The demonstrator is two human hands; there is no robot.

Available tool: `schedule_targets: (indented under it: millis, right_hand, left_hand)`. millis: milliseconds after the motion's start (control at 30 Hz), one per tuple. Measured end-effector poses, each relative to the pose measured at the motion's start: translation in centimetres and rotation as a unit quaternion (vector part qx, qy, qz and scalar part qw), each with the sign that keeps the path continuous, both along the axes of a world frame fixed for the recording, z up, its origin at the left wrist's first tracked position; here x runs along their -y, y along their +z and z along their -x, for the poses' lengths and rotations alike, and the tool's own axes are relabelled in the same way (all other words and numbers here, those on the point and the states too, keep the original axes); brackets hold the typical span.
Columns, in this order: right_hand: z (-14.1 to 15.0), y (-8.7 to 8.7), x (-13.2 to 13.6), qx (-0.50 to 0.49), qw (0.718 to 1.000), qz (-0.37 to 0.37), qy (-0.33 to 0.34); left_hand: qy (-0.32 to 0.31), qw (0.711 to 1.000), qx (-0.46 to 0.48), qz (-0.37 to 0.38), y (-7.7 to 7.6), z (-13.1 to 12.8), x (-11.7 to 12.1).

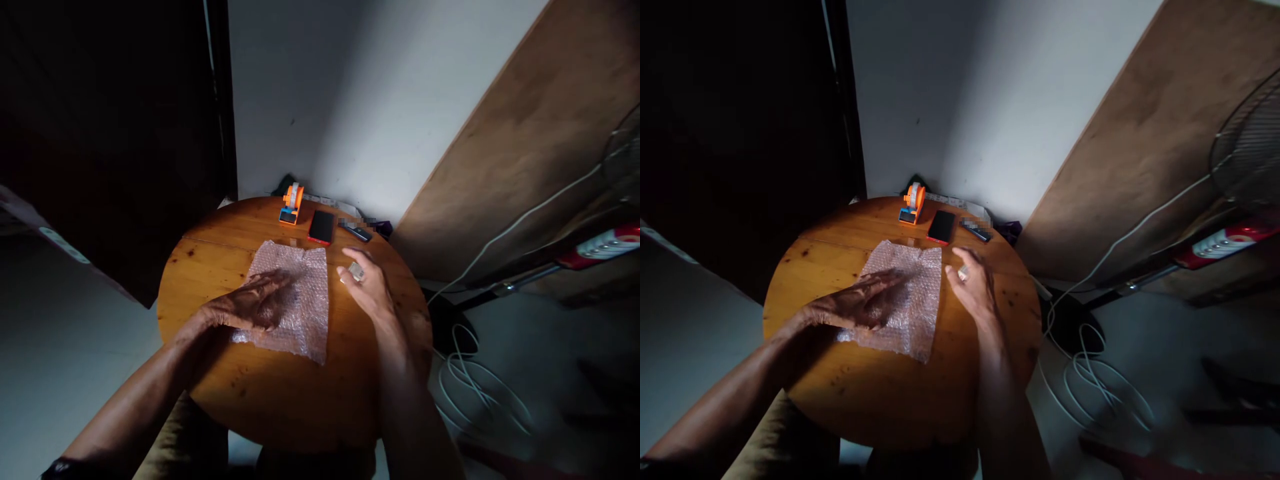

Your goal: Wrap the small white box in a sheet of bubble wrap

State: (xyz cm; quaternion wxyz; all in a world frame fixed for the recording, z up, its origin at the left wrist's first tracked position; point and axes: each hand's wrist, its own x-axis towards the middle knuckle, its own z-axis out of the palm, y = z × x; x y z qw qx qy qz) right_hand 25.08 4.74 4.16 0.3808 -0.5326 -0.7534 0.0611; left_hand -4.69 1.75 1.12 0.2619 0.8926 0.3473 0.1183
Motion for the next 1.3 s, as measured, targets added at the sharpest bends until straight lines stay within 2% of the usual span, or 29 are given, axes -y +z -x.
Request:
schedule_targets:
  millis: [67, 133, 200, 300, 400, 500, 667, 900, 1300]
  right_hand:
    - [2.0, -0.7, 0.5, 0.021, 0.997, -0.008, 0.072]
    - [3.8, -1.7, 0.9, 0.079, 0.988, 0.013, 0.13]
    - [5.0, -2.7, 1.3, 0.134, 0.977, 0.045, 0.157]
    - [5.8, -3.5, 1.6, 0.192, 0.967, 0.09, 0.143]
    - [5.7, -3.6, 1.4, 0.19, 0.966, 0.104, 0.138]
    - [5.5, -3.6, 1.3, 0.175, 0.969, 0.093, 0.145]
    - [5.4, -3.5, 1.3, 0.19, 0.97, 0.09, 0.119]
    - [4.8, -3.0, 0.9, 0.231, 0.965, 0.12, 0.034]
    - [4.5, -3.3, 0.7, 0.243, 0.962, 0.122, 0.036]
  left_hand:
    - [0.001, 1.0, 0.004, -0.012, -0.6, 0.1, -0.2]
    - [0.0, 1.0, 0.012, -0.021, -1.0, 0.2, -0.3]
    - [-0.003, 0.999, 0.019, -0.026, -0.9, 0.1, -0.2]
    - [0.019, 0.999, 0.035, -0.022, -0.2, -0.2, 0.1]
    - [0.075, 0.995, 0.067, -0.027, 0.3, -0.4, 0.2]
    - [0.123, 0.989, 0.055, -0.06, -0.4, -0.4, -0.2]
    - [0.171, 0.982, -0.045, -0.062, -2.0, -0.1, -0.8]
    - [0.194, 0.976, -0.075, -0.06, -1.7, 0.2, -0.9]
    - [0.19, 0.978, -0.048, -0.065, -2.2, 0.5, -1.3]
